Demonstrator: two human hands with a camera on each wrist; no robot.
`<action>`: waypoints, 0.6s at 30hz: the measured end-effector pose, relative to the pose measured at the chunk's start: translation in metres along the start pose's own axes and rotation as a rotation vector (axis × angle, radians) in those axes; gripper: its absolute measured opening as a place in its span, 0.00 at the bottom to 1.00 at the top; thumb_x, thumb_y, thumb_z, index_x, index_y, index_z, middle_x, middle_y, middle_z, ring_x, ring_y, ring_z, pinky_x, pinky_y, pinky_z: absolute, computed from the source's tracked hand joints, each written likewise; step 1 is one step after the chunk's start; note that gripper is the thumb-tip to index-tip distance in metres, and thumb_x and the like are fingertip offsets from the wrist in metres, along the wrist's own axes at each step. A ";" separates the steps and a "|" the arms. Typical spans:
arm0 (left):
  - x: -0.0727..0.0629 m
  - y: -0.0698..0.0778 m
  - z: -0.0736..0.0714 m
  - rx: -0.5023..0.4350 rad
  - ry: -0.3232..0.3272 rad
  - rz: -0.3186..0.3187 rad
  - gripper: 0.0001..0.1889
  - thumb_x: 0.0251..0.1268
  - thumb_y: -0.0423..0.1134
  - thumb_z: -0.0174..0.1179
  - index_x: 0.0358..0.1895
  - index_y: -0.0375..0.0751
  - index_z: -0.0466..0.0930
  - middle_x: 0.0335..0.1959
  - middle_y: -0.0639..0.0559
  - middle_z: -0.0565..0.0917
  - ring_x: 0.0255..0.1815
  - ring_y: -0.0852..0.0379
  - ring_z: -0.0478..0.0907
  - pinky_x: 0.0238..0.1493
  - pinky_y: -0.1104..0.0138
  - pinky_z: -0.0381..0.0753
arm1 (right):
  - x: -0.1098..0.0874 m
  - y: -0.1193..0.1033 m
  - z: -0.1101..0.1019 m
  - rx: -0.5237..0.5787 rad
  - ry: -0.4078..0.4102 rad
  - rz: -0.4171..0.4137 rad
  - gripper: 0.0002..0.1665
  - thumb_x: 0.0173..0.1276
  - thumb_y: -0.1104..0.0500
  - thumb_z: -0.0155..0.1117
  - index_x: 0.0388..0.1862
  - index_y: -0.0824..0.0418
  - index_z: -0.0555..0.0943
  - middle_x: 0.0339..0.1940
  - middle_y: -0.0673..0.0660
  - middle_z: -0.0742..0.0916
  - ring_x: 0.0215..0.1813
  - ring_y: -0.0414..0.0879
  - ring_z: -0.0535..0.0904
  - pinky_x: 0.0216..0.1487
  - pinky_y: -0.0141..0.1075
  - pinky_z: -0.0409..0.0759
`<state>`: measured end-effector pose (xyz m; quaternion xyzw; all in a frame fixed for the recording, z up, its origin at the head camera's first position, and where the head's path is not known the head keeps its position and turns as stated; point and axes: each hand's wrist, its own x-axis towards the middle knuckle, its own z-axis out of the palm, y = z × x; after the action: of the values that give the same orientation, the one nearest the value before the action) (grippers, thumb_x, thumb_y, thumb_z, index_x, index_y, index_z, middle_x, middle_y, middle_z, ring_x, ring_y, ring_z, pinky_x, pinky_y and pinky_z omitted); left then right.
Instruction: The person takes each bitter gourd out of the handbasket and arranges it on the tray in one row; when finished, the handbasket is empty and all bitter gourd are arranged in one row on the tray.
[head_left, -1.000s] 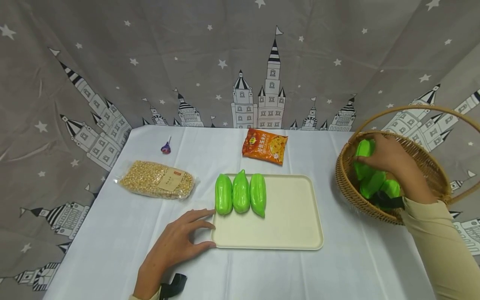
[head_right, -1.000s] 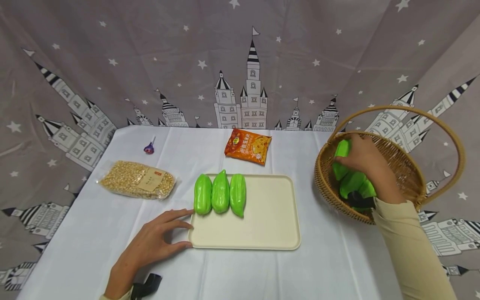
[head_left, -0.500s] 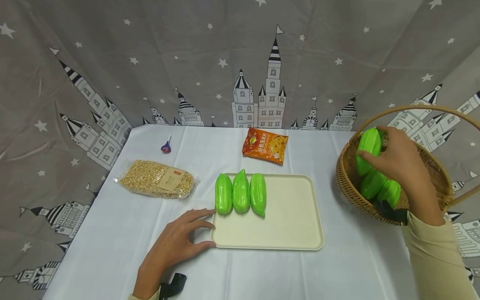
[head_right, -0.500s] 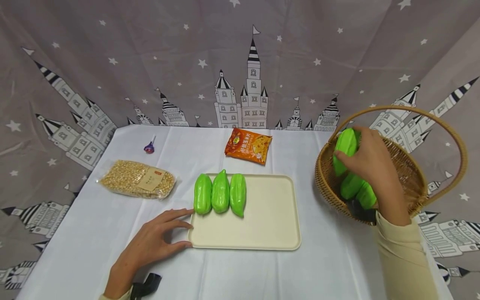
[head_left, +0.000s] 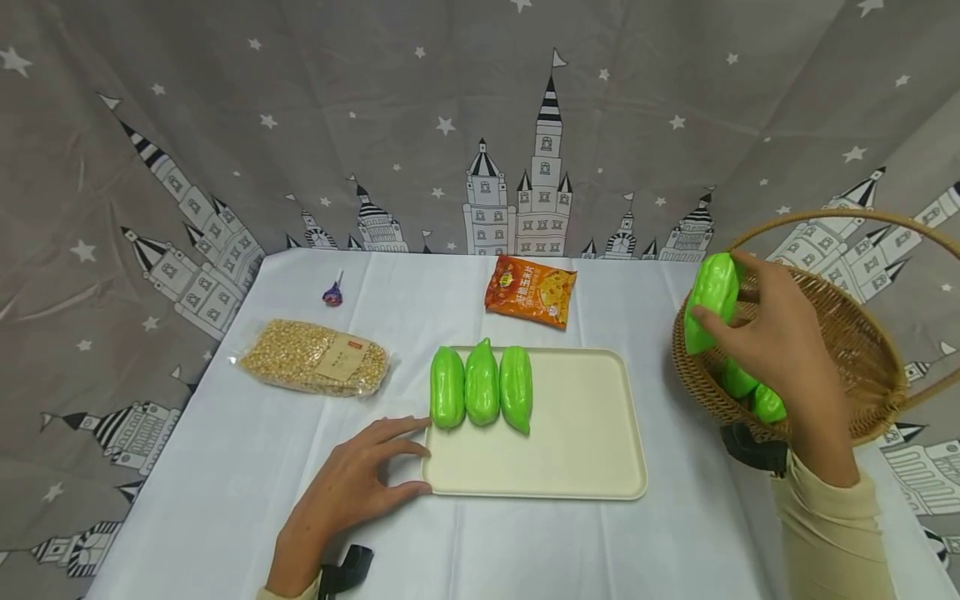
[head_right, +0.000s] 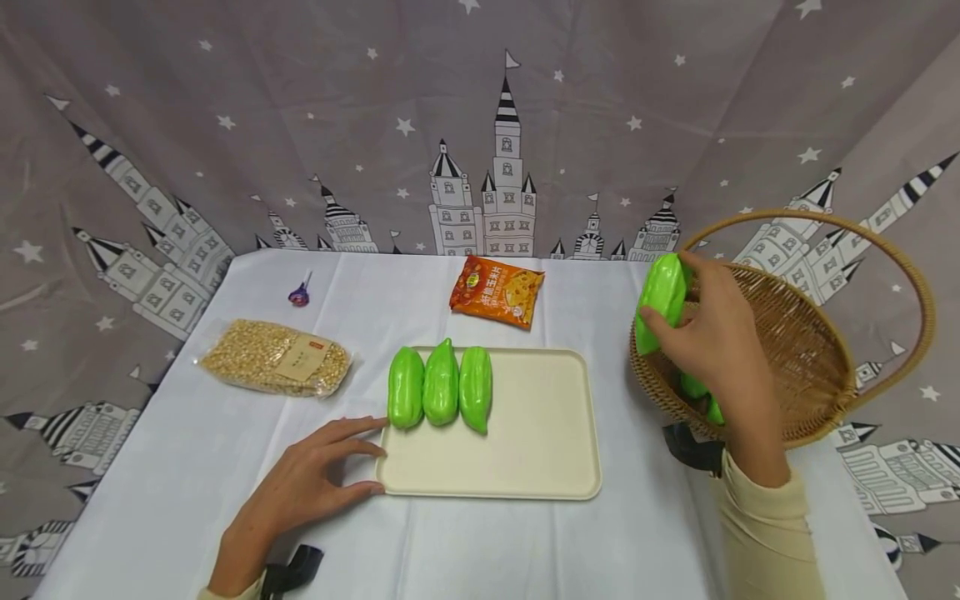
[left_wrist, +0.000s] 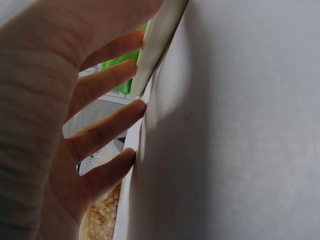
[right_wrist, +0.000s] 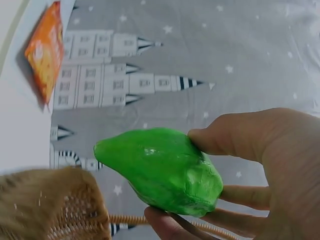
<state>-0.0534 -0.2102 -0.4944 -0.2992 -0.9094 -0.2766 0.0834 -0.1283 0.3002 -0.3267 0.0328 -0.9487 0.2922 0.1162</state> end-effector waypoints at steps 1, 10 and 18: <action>0.000 0.000 0.000 0.000 -0.001 -0.001 0.22 0.47 0.53 0.87 0.47 0.57 0.92 0.69 0.58 0.84 0.70 0.50 0.81 0.81 0.68 0.65 | -0.001 -0.002 0.003 0.007 0.003 -0.007 0.53 0.70 0.54 0.78 0.85 0.68 0.61 0.75 0.77 0.72 0.56 0.73 0.83 0.47 0.32 0.84; -0.001 0.000 -0.001 0.003 0.000 -0.002 0.22 0.47 0.54 0.87 0.46 0.57 0.92 0.69 0.59 0.84 0.70 0.50 0.81 0.79 0.65 0.69 | -0.008 -0.022 0.030 0.047 0.012 -0.098 0.52 0.65 0.59 0.82 0.81 0.72 0.66 0.72 0.77 0.75 0.62 0.72 0.80 0.59 0.55 0.80; -0.001 0.001 -0.003 0.007 -0.023 -0.022 0.23 0.48 0.55 0.86 0.47 0.58 0.92 0.70 0.58 0.83 0.71 0.51 0.80 0.73 0.55 0.78 | -0.012 -0.034 0.055 0.075 -0.075 -0.101 0.51 0.67 0.56 0.81 0.82 0.70 0.66 0.72 0.75 0.76 0.58 0.71 0.85 0.48 0.55 0.90</action>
<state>-0.0519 -0.2112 -0.4917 -0.2922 -0.9145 -0.2709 0.0710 -0.1232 0.2408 -0.3554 0.0960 -0.9379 0.3200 0.0940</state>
